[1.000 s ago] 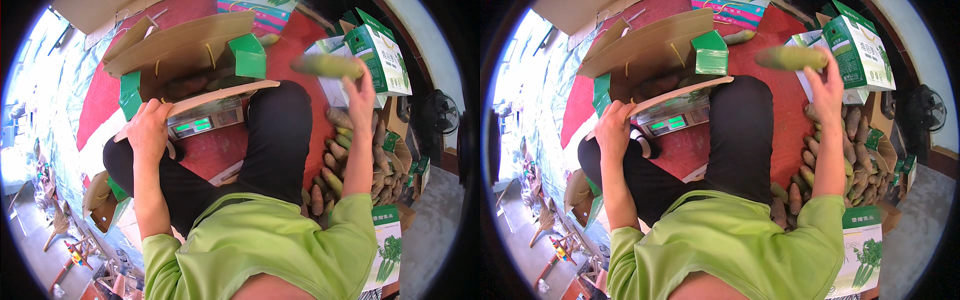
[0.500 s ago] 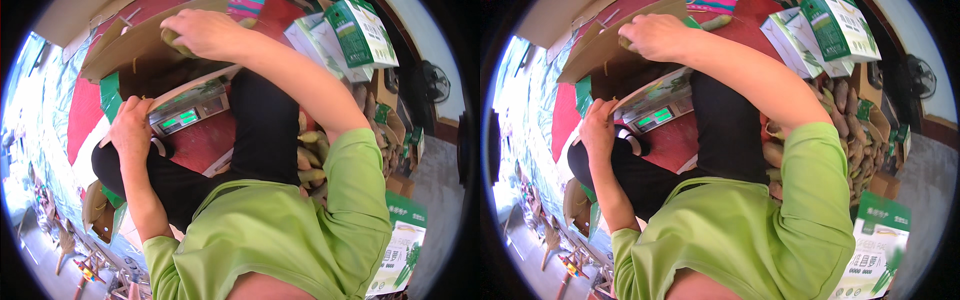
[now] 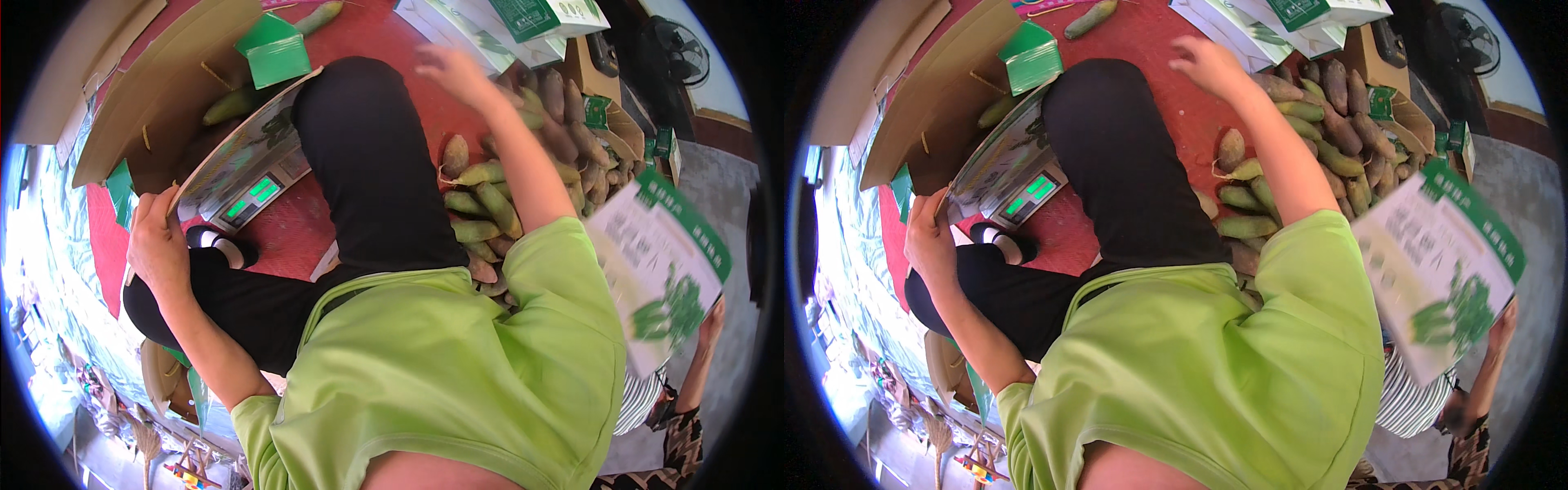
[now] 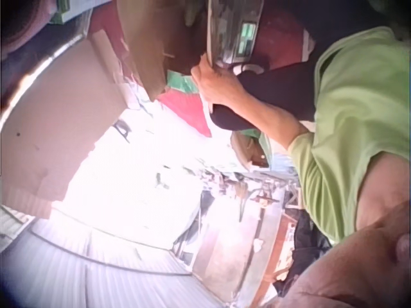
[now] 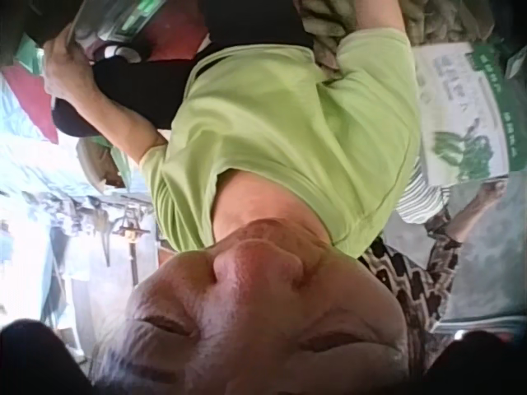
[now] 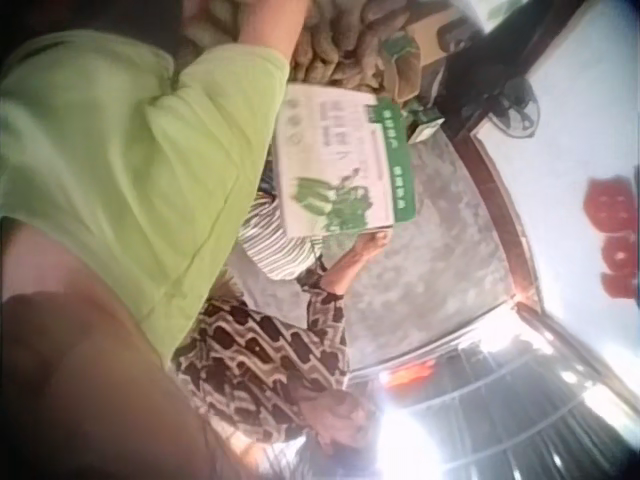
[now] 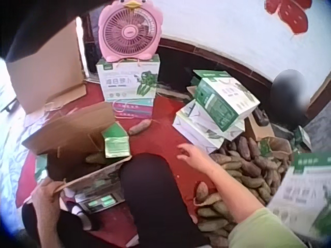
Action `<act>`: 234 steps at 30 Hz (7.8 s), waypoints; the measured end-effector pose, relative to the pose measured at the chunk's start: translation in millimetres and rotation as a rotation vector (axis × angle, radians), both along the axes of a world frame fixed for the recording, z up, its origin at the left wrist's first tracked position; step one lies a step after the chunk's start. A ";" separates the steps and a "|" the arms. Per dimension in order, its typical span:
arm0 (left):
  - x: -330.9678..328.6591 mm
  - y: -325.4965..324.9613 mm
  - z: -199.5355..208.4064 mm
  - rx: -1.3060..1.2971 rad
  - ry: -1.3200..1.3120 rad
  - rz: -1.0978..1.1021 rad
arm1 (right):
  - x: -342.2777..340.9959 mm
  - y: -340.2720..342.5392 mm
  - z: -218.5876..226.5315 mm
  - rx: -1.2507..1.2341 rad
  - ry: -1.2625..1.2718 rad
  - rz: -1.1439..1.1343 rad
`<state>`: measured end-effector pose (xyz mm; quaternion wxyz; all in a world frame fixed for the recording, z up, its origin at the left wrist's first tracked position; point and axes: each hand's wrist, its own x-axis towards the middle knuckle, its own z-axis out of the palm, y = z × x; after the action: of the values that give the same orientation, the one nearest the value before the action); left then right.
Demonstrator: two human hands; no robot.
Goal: Packing and weighing root vegetables into boxes for shipment.
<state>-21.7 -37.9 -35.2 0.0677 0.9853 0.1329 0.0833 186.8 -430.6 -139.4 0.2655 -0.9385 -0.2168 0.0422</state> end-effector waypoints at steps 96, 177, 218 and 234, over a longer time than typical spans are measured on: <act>-6.1 19.6 -13.1 0.087 -0.319 -0.121 | -200.7 -168.9 -151.6 -0.754 0.753 -0.744; -11.2 21.6 -4.1 -0.032 -0.435 -0.085 | -99.2 -77.9 -165.6 -0.878 0.439 -0.206; -17.4 24.5 -7.8 -0.113 -0.456 -0.090 | -33.6 218.5 147.2 -0.046 -0.458 0.501; -16.2 28.4 -8.0 -0.004 -0.497 -0.093 | -39.9 -36.0 -80.0 -0.033 0.043 -0.071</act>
<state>-37.9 -9.5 -43.1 0.1038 0.9395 0.0669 0.3195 146.9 -466.6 -219.4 0.2558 -0.9487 -0.1770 0.0564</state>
